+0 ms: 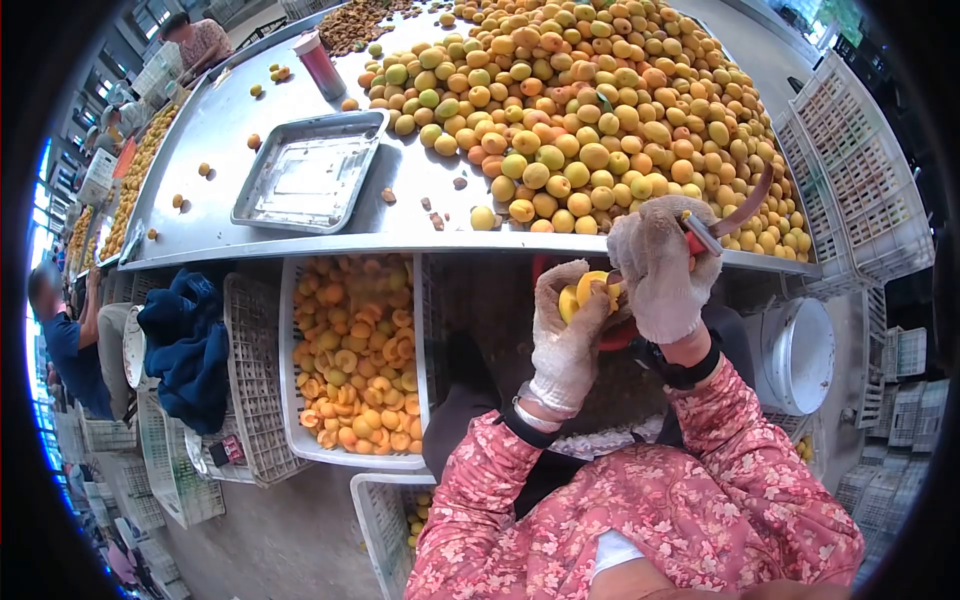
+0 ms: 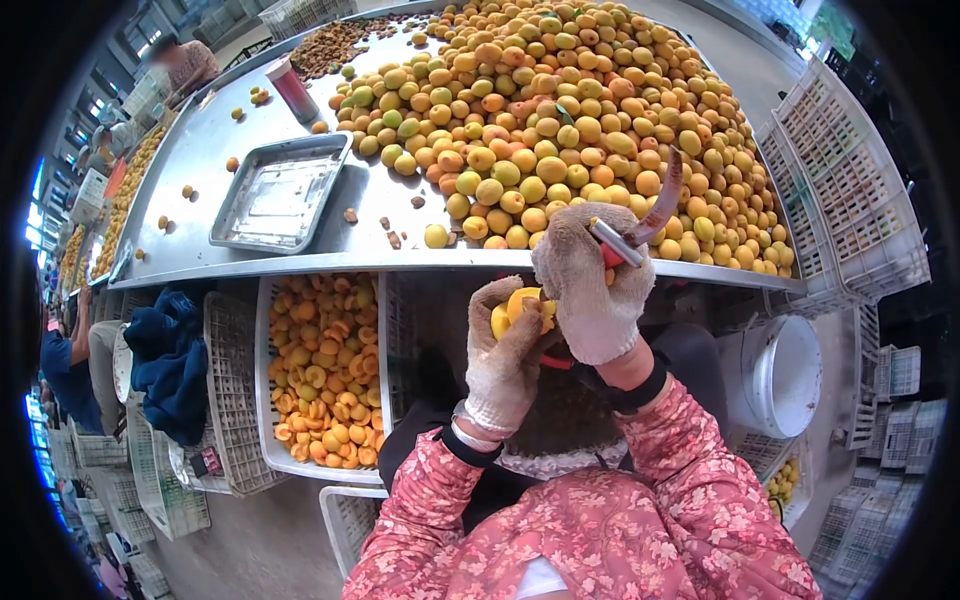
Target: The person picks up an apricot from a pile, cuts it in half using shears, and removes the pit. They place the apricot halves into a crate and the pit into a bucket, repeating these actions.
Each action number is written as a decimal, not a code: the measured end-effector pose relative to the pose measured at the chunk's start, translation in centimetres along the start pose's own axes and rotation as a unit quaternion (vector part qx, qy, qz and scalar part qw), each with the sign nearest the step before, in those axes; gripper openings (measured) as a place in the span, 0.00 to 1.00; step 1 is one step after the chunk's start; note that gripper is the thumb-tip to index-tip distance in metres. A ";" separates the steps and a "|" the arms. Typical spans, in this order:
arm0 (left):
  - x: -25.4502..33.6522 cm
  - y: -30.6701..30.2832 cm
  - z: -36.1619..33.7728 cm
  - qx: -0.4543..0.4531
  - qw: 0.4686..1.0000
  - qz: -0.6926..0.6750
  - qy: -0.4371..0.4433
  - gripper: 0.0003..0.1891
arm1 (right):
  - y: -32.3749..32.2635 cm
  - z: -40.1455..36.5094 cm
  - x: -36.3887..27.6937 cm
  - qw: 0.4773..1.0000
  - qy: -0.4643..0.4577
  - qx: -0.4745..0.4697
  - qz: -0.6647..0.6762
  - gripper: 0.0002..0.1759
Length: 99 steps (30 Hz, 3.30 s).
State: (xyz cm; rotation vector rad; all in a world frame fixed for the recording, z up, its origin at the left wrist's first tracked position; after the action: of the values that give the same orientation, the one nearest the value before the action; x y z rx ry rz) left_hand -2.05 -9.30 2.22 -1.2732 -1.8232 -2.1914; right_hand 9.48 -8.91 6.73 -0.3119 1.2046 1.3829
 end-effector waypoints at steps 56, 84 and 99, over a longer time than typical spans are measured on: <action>0.8 -1.6 0.3 -0.017 0.996 -0.073 -0.049 0.11 | 1.6 0.7 0.5 0.960 0.194 0.093 0.177 0.15; 2.5 -1.4 0.0 -0.072 0.994 0.015 -0.076 0.18 | 1.3 0.5 -1.8 0.975 0.145 -0.151 0.068 0.11; 2.5 -1.0 0.4 -0.054 0.996 -0.022 -0.070 0.21 | 2.3 1.7 -1.2 0.980 0.154 -0.014 0.128 0.11</action>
State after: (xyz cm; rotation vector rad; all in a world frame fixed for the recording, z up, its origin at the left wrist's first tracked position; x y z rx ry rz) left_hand -4.04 -7.48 2.85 -1.4549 -1.8181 -2.3085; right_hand 8.61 -7.72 9.40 -0.4132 1.5226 1.6156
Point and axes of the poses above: each hand's wrist, its own z-axis towards the middle knuckle, its own y-axis out of the palm, x = y × z, the point moved 1 cm from there along z, towards the middle knuckle, and after that the axes turned 5 degrees about -x, right-handed, at the moved point
